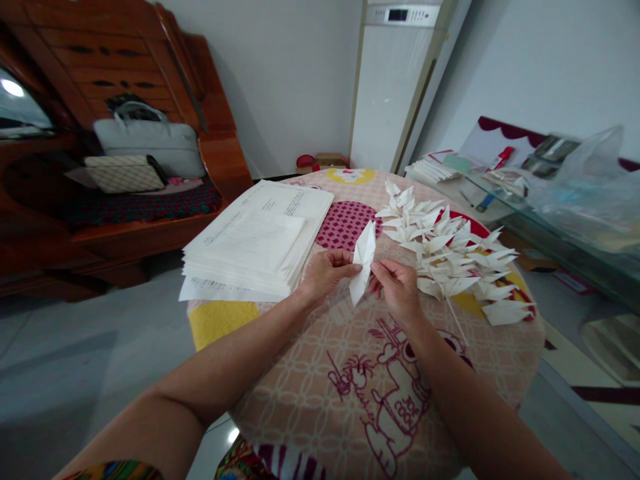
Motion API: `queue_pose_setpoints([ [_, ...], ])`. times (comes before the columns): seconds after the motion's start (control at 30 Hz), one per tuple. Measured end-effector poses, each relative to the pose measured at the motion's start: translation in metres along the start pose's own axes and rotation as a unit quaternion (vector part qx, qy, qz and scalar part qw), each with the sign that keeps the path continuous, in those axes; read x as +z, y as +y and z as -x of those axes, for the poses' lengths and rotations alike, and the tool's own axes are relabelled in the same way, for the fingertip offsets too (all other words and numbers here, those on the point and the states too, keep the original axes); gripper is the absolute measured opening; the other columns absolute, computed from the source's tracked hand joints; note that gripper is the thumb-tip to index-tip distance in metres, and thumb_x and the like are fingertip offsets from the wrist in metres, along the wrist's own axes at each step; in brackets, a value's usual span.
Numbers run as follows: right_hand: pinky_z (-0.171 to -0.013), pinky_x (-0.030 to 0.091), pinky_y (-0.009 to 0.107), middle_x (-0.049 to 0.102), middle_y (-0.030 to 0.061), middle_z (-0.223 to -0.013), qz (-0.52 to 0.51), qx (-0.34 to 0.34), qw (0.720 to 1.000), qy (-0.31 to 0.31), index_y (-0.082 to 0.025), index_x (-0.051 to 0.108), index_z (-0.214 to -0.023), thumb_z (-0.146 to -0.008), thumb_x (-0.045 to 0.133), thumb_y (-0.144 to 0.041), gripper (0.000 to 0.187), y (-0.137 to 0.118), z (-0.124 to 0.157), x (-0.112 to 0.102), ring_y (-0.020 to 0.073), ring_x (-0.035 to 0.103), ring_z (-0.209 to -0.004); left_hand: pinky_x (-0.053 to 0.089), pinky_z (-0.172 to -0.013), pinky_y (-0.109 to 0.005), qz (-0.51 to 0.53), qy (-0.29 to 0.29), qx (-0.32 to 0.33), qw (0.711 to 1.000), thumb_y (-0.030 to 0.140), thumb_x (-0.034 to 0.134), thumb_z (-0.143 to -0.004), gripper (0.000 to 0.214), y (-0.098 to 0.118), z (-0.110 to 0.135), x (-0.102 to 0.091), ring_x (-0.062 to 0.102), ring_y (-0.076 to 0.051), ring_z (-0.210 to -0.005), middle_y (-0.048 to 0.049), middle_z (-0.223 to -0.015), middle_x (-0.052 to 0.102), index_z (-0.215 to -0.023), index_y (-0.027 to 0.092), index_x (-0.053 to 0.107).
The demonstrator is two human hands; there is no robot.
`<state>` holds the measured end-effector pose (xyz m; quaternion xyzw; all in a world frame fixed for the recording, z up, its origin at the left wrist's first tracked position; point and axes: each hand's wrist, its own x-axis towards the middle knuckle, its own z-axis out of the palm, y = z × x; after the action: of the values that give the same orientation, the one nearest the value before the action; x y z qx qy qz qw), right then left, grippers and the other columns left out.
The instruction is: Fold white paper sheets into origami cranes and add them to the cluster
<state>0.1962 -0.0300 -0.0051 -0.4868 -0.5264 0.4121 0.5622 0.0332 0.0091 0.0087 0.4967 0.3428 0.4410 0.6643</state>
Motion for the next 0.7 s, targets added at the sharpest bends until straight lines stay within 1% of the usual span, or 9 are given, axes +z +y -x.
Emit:
queue_pose_setpoints([
  [0.1,-0.039,0.036,0.023,0.063,-0.0014,-0.051,-0.009,-0.004,1.0,-0.008,-0.021,0.07,-0.073,-0.083,0.067,-0.047,0.029,-0.001,0.0,0.001,0.0112,0.05,-0.04,0.044,-0.063,-0.023,0.002,0.007,0.006,1.0,0.032,0.086,-0.062,0.03,0.0,0.0,0.0,0.059,-0.011,-0.062,-0.002,-0.071,0.069,-0.073,0.012,0.067],
  [0.2,-0.038,0.036,0.023,0.062,-0.0015,-0.05,-0.019,-0.001,1.0,-0.009,-0.02,0.071,-0.072,-0.082,0.069,-0.044,0.026,-0.005,0.0,0.001,0.0109,0.049,-0.039,0.043,-0.061,-0.023,-0.007,0.006,0.007,1.0,0.032,0.085,-0.063,0.029,-0.001,0.0,0.0,0.058,-0.011,-0.061,-0.0019,-0.071,0.069,-0.073,0.012,0.067],
  [0.33,-0.038,0.039,0.023,0.063,-0.0008,-0.051,-0.052,0.016,0.998,-0.019,-0.019,0.071,-0.072,-0.079,0.07,-0.044,0.026,-0.01,0.0,0.003,0.0119,0.053,-0.042,0.042,-0.061,-0.022,-0.01,0.006,0.005,1.0,0.033,0.084,-0.064,0.028,-0.002,-0.001,0.0,0.057,-0.01,-0.061,-0.0017,-0.069,0.068,-0.073,0.012,0.068],
  [0.53,-0.037,0.039,0.021,0.065,-0.0006,-0.052,-0.06,0.02,0.997,-0.033,-0.018,0.072,-0.077,-0.075,0.073,-0.044,0.026,-0.01,-0.002,0.002,0.0111,0.053,-0.04,0.044,-0.062,-0.023,0.0,0.003,-0.001,1.0,0.034,0.086,-0.062,0.03,-0.002,-0.003,-0.003,0.059,-0.011,-0.062,-0.002,-0.07,0.069,-0.073,0.012,0.069],
  [0.6,-0.036,0.039,0.021,0.064,-0.0006,-0.05,-0.061,0.022,0.997,-0.031,-0.018,0.072,-0.077,-0.075,0.072,-0.043,0.025,-0.007,-0.002,0.001,0.0114,0.053,-0.04,0.044,-0.062,-0.023,-0.002,0.001,0.0,1.0,0.034,0.085,-0.062,0.029,-0.002,-0.003,-0.003,0.058,-0.011,-0.061,-0.0018,-0.07,0.068,-0.073,0.012,0.069],
  [0.7,-0.035,0.034,0.019,0.062,-0.0015,-0.047,-0.045,0.027,0.998,-0.027,-0.017,0.073,-0.079,-0.077,0.07,-0.04,0.023,-0.004,-0.003,-0.001,0.0092,0.048,-0.036,0.043,-0.061,-0.023,-0.009,-0.005,-0.001,1.0,0.033,0.084,-0.063,0.029,-0.002,-0.002,-0.002,0.057,-0.011,-0.061,-0.0022,-0.07,0.068,-0.074,0.012,0.069],
])
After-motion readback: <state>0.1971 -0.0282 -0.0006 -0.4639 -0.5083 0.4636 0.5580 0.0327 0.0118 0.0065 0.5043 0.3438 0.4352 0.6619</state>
